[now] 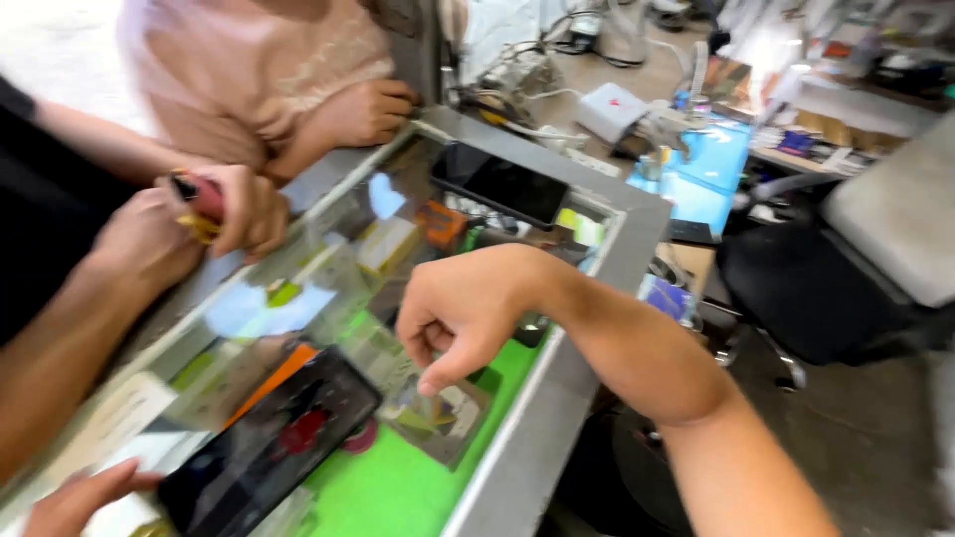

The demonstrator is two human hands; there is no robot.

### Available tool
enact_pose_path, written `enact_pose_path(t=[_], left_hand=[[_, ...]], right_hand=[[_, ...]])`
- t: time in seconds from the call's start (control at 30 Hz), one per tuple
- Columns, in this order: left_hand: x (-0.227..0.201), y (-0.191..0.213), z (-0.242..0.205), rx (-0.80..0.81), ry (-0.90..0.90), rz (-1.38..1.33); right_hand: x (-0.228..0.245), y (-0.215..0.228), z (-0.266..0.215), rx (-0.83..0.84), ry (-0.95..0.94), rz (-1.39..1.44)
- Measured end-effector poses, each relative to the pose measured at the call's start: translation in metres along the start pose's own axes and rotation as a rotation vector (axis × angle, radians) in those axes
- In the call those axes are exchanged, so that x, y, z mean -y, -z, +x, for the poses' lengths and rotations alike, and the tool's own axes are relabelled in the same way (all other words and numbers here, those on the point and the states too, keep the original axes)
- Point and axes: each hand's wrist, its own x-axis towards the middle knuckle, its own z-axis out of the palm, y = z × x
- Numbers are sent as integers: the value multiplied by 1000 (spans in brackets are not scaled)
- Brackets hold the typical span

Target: Inspecting and repairing multiple smartphones at a service counter and repair bench while interacting with customers.

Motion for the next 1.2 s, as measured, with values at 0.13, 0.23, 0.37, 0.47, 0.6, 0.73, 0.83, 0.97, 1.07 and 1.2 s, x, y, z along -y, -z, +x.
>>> enact_pose_path(t=[0.13, 0.23, 0.37, 0.47, 0.6, 0.73, 0.83, 0.97, 1.07, 1.2], left_hand=[[-63, -336, -51, -1083, 1033, 1242], [-77, -340, -40, -1016, 925, 1223], [-88, -338, -33, -1008, 1004, 1159], [-90, -337, -30, -998, 988, 1141], [-89, -337, -32, -992, 937, 1196], [-91, -337, -33, -1008, 927, 1170], [-90, -338, -34, -1028, 909, 1169], [-90, -341, -37, -1027, 858, 1212], [-86, -339, -41, -1030, 863, 1217], [-80, -340, -46, -1046, 894, 1194]], right_hand=[[1, -5, 10, -68, 155, -1], [13, -16, 14, -61, 75, -27], [14, -14, 20, 3, 57, -53], [12, -16, 21, -8, 101, -49], [8, -20, 23, -118, 268, -25], [13, -25, 27, -185, 312, -99], [41, -31, 34, -291, 407, -162], [52, -49, 43, -261, 379, -314], [62, -53, 49, -286, 420, -395], [65, -58, 59, -245, 425, -347]])
